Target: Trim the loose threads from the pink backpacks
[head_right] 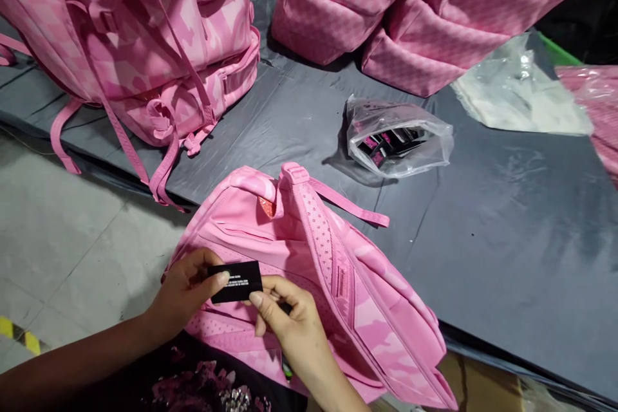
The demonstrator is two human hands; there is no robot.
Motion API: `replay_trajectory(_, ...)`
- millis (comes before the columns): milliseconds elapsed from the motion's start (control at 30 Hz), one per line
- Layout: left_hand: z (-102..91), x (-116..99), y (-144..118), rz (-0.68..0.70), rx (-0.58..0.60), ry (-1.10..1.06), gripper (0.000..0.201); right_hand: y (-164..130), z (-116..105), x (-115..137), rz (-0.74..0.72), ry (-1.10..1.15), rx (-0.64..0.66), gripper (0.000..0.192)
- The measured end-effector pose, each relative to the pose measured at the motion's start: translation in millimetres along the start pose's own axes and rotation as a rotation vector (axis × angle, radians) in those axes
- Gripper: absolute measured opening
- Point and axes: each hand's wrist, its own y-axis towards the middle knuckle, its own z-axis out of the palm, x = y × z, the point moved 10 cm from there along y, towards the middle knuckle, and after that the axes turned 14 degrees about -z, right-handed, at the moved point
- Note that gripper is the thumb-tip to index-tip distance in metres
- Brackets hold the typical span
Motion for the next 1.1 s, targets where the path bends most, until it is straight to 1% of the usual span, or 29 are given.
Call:
replay_trajectory(167, 7.2, -2.4, 0.8, -0.019, 0.076, -0.025, 0.024, 2.4, -3.4, -1.8, 0.006, 0.02, -0.036, 0.031)
replay_trajectory(233, 9.7, -3.9, 0.5, -0.019, 0.089, -0.035, 0.024, 2.0, -4.2, -4.2, 0.002, 0.039, -0.056, 0.031)
replay_trajectory(300, 9.2, -4.6, -0.3, -0.004, 0.072, -0.031, 0.023, 1.1, -5.6, -5.7, -0.009, 0.074, -0.083, 0.032)
replay_trajectory(367, 4.3, -7.9, -2.4, 0.059, 0.014, 0.031, 0.019, -0.3, -9.7, -5.7, -0.018, 0.101, -0.117, 0.033)
replay_trajectory(400, 0.8, -13.4, -5.1, 0.136, -0.03, 0.097, 0.014, -1.2, -14.1, -4.9, -0.023, 0.099, -0.146, 0.034)
replay_trajectory(433, -1.8, -22.8, -10.4, 0.256, -0.078, 0.184, 0.007, -2.3, -20.0, -3.5, -0.03, 0.084, -0.183, 0.035)
replay_trajectory(467, -2.4, -36.0, -19.9, 0.428, -0.125, 0.283, 0.003, -3.6, -26.9, -1.3, -0.041, 0.063, -0.224, 0.036)
replay_trajectory(533, 4.4, -60.8, -51.0, 0.849, -0.202, 0.478, 0.017, -5.4, -35.9, 2.2, -0.053, 0.034, -0.263, 0.038)
replay_trajectory(567, 9.8, -67.2, -67.4, 1.04, -0.224, 0.554, 0.02, -5.5, -35.0, 1.9, -0.042, 0.041, -0.238, 0.039)
replay_trajectory(600, 14.7, -70.1, -80.6, 1.189, -0.238, 0.613, 0.019, -5.5, -29.7, -0.8, -0.009, 0.07, -0.18, 0.041)
replay_trajectory(633, 18.8, -70.9, -89.2, 1.286, -0.247, 0.661, 0.016, -6.2, -20.9, -5.1, 0.041, 0.12, -0.106, 0.042)
replay_trajectory(667, 22.4, -70.8, -93.2, 1.337, -0.253, 0.704, 0.014, -8.0, -10.4, -9.3, 0.094, 0.186, -0.032, 0.044)
replay_trajectory(700, 25.8, -70.3, -94.2, 1.356, -0.251, 0.742, 0.013, -10.4, -0.2, -12.2, 0.138, 0.257, 0.024, 0.044)
replay_trajectory(767, 30.2, -69.0, -93.9, 1.366, -0.26, 0.784, 0.015, -14.0, 15.9, -13.5, 0.176, 0.385, 0.067, 0.045)
replay_trajectory(867, 29.5, -67.2, -91.4, 1.355, -0.325, 0.778, 0.018, -15.3, 30.1, -11.1, 0.147, 0.489, 0.036, 0.047)
replay_trajectory(933, 30.4, -63.5, -88.6, 1.344, -0.349, 0.79, 0.019, -14.6, 31.5, -12.3, 0.137, 0.497, -0.016, 0.046)
replay_trajectory(1000, 37.3, -56.3, -83.9, 1.33, -0.311, 0.862, 0.021, -11.2, 19.0, -12.1, 0.111, 0.433, -0.118, 0.038)
replay_trajectory(1033, 40.5, -53.0, -81.5, 1.322, -0.288, 0.899, 0.022, -8.7, 7.6, -9.7, 0.082, 0.359, -0.178, 0.035)
replay_trajectory(1067, 40.9, -51.7, -79.7, 1.314, -0.289, 0.918, 0.023, -5.7, -7.6, -4.0, 0.033, 0.251, -0.248, 0.033)
replay_trajectory(1100, 37.9, -53.2, -77.8, 1.299, -0.319, 0.915, 0.026, -2.8, -25.4, 6.2, -0.046, 0.107, -0.326, 0.03)
